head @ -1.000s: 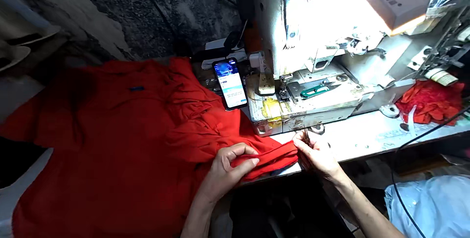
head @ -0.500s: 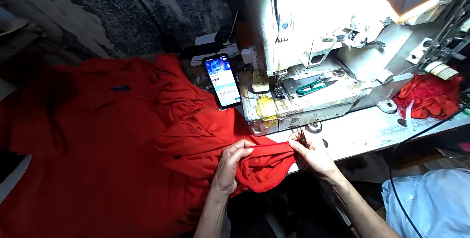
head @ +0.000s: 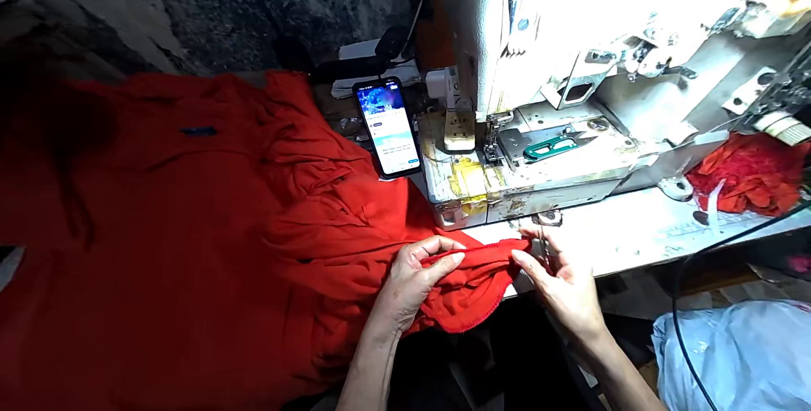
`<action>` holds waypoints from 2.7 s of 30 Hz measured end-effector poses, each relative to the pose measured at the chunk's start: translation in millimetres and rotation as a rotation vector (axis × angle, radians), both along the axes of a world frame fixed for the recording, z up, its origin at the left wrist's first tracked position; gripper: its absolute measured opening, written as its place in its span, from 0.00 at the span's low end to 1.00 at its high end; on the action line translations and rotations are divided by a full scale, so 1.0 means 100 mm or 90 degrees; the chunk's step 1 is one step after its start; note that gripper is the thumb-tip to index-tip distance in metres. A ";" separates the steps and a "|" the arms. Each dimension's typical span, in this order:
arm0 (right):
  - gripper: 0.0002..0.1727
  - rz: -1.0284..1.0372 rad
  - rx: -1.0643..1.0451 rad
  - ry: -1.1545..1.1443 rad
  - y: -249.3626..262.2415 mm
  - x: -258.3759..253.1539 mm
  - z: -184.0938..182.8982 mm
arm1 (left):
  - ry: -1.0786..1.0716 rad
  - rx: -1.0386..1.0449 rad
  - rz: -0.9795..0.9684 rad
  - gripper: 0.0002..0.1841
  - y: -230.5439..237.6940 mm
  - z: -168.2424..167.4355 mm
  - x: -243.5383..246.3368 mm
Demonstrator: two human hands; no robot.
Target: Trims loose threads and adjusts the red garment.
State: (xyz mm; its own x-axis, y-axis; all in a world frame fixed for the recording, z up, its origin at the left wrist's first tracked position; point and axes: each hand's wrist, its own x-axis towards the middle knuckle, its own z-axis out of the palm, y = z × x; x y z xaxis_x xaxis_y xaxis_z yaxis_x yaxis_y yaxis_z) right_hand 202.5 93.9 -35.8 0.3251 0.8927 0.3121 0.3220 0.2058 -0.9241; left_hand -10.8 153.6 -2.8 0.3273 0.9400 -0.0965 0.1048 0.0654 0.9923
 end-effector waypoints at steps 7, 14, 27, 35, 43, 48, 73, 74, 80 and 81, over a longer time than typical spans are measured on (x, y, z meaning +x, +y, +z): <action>0.18 0.024 0.029 -0.046 -0.29 -0.11 0.24 | -0.044 -0.101 -0.043 0.05 0.04 0.20 -0.02; 0.07 0.146 -0.220 0.240 0.07 -0.23 0.16 | 0.075 -0.013 -0.027 0.03 -0.01 0.11 0.13; 0.08 0.116 -0.178 0.045 -0.11 -0.32 0.12 | -0.054 0.018 0.016 0.13 -0.04 -0.07 0.22; 0.07 0.107 -0.145 0.059 -0.13 -0.38 0.08 | -0.055 0.049 0.026 0.12 -0.06 -0.10 0.22; 0.07 0.106 -0.149 0.069 -0.13 -0.37 0.06 | -0.055 0.042 0.031 0.12 -0.06 -0.10 0.23; 0.06 0.083 -0.146 0.093 -0.14 -0.43 0.06 | -0.047 0.065 0.027 0.12 -0.04 -0.15 0.22; 0.09 0.138 -0.154 0.331 -0.10 -0.25 0.09 | 0.007 0.166 -0.027 0.08 -0.01 -0.18 0.16; 0.06 0.101 -0.115 0.282 -0.13 -0.22 0.08 | 0.012 0.174 -0.022 0.08 -0.01 -0.17 0.16; 0.22 0.087 0.007 0.076 -0.02 -0.05 0.08 | 0.176 0.393 0.008 0.07 -0.11 0.07 0.20; 0.20 0.143 -0.050 0.100 0.02 -0.01 0.11 | 0.217 0.422 0.014 0.07 -0.14 0.12 0.21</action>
State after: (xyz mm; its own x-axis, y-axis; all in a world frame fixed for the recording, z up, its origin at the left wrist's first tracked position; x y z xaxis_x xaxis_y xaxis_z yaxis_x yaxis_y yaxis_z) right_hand 201.0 96.3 -25.2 0.1544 0.9675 0.2002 0.1284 0.1813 -0.9750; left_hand 10.1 139.6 9.5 0.3614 0.8421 0.4002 0.4195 -0.5302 0.7368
